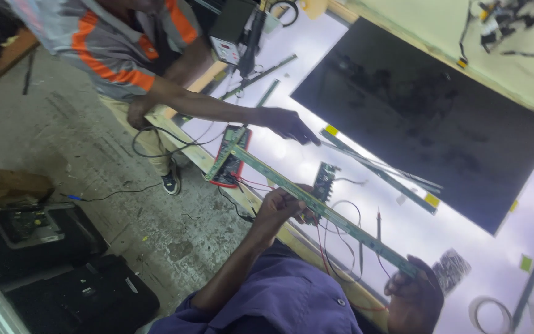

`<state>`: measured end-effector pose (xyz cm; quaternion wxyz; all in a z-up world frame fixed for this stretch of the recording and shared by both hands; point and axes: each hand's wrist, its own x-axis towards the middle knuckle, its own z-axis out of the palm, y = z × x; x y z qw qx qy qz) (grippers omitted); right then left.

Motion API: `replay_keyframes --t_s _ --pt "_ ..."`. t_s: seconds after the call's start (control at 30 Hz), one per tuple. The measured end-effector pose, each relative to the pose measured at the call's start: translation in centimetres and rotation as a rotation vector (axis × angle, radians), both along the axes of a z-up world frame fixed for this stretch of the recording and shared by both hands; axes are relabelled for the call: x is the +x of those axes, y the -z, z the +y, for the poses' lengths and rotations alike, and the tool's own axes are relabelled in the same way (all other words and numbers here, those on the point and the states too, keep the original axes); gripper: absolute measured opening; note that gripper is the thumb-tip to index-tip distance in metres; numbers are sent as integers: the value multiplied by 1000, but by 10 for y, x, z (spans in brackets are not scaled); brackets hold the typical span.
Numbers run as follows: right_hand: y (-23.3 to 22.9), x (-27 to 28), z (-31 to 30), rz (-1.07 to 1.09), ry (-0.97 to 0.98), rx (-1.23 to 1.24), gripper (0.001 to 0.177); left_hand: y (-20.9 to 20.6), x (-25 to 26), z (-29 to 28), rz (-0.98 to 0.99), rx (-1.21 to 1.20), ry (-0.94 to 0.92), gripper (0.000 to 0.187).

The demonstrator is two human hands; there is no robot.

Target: The person handles a long green circuit board, connects it to a multimeter, and tests it against a TV screen. They then connect a ribbon cable to the board and the screen, causing the screen to light up.

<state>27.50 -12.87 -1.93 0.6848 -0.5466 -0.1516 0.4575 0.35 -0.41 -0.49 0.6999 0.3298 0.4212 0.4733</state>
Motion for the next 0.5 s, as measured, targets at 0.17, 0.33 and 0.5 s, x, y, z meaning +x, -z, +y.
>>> replay_keyframes --t_s 0.17,0.33,0.5 --pt "-31 -19 -1 -30 -37 138 26 -7 0 -2 -2 -34 -14 14" --pt "-25 -16 -5 25 16 111 28 -15 -3 -1 81 -13 5 19" --pt "-16 -12 -5 55 1 154 34 0 -8 -1 -16 132 11 38"
